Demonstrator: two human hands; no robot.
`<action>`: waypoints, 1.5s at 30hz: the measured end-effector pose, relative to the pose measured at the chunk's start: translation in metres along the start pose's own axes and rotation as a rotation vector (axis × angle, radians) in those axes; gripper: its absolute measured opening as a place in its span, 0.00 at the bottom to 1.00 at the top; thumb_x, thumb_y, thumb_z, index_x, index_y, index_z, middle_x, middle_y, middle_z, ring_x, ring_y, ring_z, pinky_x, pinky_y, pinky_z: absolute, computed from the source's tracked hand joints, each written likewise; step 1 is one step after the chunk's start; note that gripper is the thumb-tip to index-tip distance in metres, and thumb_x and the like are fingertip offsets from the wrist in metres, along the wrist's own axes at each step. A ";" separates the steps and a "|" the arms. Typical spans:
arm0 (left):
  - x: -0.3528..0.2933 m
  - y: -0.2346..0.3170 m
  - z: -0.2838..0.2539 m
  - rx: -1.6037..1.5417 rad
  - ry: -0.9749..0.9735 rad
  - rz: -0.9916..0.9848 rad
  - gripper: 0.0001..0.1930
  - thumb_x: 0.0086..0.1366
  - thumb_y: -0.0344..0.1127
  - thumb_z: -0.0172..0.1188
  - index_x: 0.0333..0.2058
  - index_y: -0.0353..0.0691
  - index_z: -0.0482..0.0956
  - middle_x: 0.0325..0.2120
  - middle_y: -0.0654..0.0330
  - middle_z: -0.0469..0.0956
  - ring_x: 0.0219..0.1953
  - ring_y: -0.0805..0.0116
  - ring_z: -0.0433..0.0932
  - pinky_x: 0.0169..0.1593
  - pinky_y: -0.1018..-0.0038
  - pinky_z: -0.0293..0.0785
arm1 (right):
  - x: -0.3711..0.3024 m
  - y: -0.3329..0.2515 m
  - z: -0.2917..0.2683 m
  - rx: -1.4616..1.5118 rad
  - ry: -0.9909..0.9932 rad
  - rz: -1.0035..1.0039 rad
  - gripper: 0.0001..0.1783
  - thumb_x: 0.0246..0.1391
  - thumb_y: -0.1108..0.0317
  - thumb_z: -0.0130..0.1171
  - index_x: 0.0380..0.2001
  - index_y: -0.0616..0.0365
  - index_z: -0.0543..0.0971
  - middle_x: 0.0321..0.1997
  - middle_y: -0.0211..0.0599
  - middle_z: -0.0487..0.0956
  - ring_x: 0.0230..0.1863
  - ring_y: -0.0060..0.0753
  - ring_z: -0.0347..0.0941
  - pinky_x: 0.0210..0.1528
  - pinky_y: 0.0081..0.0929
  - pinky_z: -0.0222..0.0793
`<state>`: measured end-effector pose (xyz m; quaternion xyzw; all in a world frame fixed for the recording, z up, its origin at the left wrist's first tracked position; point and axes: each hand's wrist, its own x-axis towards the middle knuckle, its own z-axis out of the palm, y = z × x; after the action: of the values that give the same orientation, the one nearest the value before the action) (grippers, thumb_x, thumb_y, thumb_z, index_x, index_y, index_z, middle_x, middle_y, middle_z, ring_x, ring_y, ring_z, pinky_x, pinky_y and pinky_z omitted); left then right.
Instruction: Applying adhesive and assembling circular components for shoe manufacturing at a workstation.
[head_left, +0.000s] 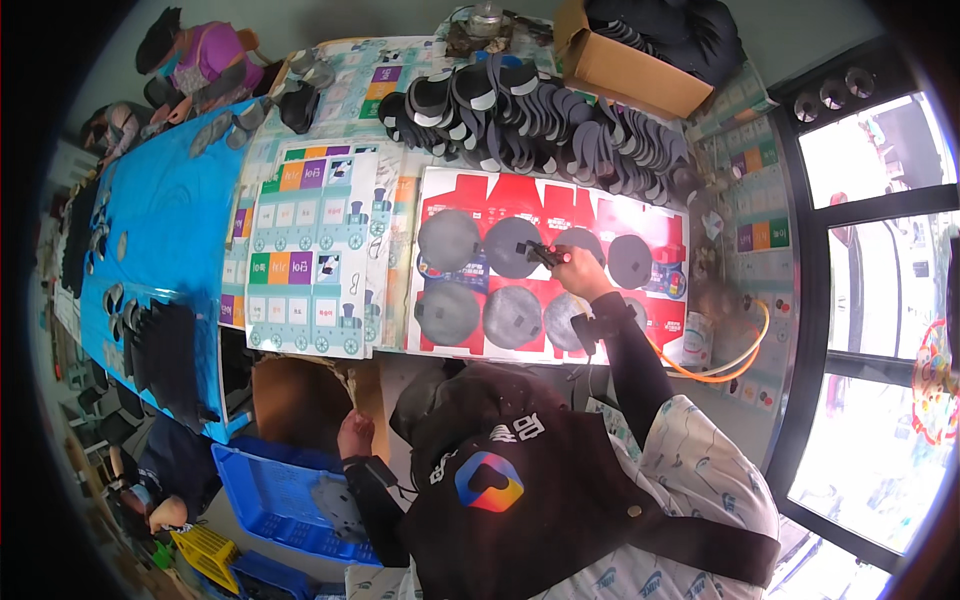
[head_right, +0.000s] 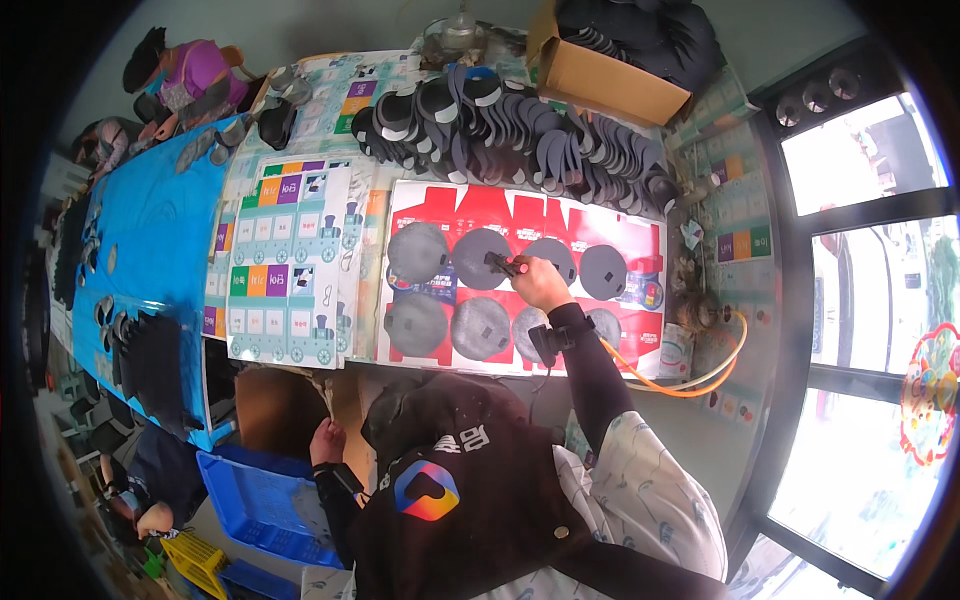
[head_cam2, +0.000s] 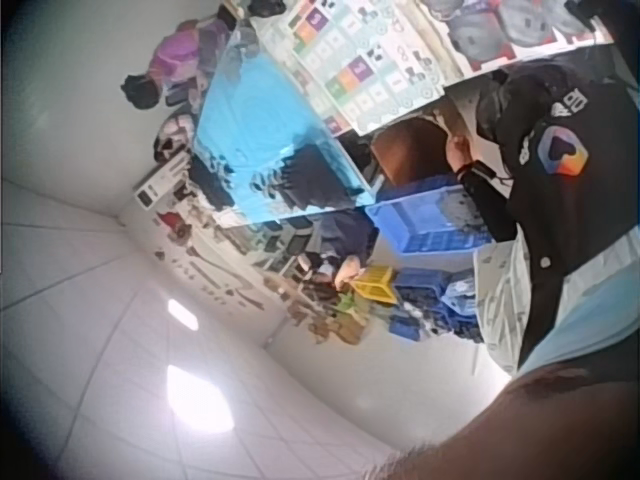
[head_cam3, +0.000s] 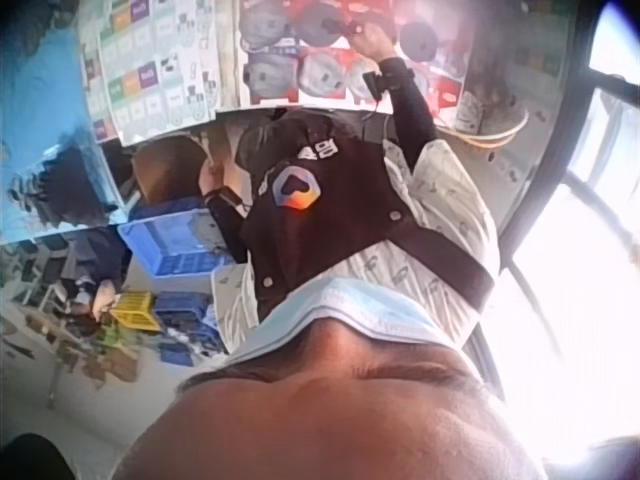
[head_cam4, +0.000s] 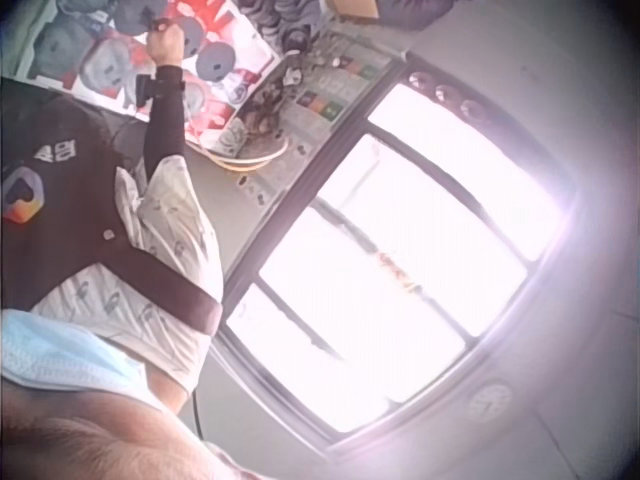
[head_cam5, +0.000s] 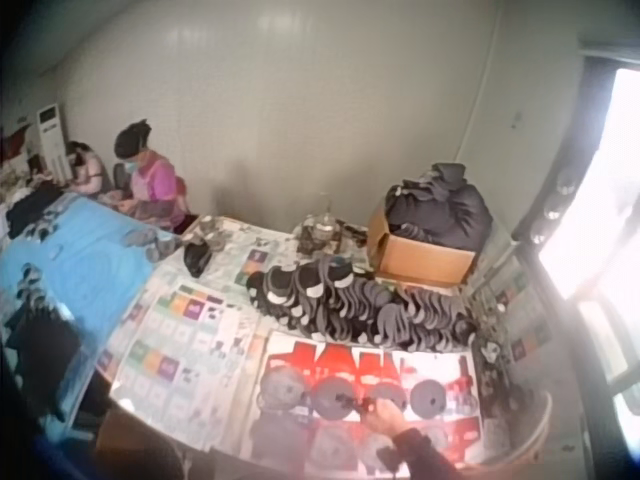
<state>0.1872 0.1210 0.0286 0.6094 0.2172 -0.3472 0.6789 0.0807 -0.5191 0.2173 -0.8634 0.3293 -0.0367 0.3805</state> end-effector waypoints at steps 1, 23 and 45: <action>0.001 -0.003 -0.003 0.003 0.002 0.004 0.14 0.70 0.25 0.54 0.53 0.32 0.73 0.37 0.59 0.78 0.40 0.69 0.78 0.44 0.74 0.77 | 0.002 -0.001 0.000 0.005 0.001 -0.001 0.16 0.51 0.68 0.56 0.42 0.62 0.82 0.33 0.64 0.79 0.41 0.68 0.76 0.44 0.52 0.72; -0.036 -0.028 0.007 -0.335 0.057 -0.172 0.07 0.71 0.38 0.55 0.35 0.44 0.73 0.31 0.65 0.75 0.36 0.66 0.76 0.40 0.73 0.74 | 0.010 0.027 -0.006 -0.047 0.007 -0.044 0.17 0.53 0.65 0.56 0.42 0.60 0.84 0.37 0.60 0.82 0.44 0.65 0.78 0.48 0.53 0.74; -0.030 -0.021 0.041 -0.269 0.183 -0.161 0.05 0.69 0.34 0.60 0.38 0.40 0.77 0.32 0.62 0.76 0.41 0.62 0.79 0.43 0.69 0.76 | -0.005 0.007 -0.014 0.300 -0.146 0.202 0.16 0.52 0.67 0.62 0.42 0.65 0.81 0.28 0.48 0.83 0.33 0.47 0.82 0.37 0.38 0.74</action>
<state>0.1468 0.0871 0.0428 0.5231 0.3707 -0.3112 0.7015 0.0685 -0.5291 0.2233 -0.7600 0.3765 0.0159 0.5295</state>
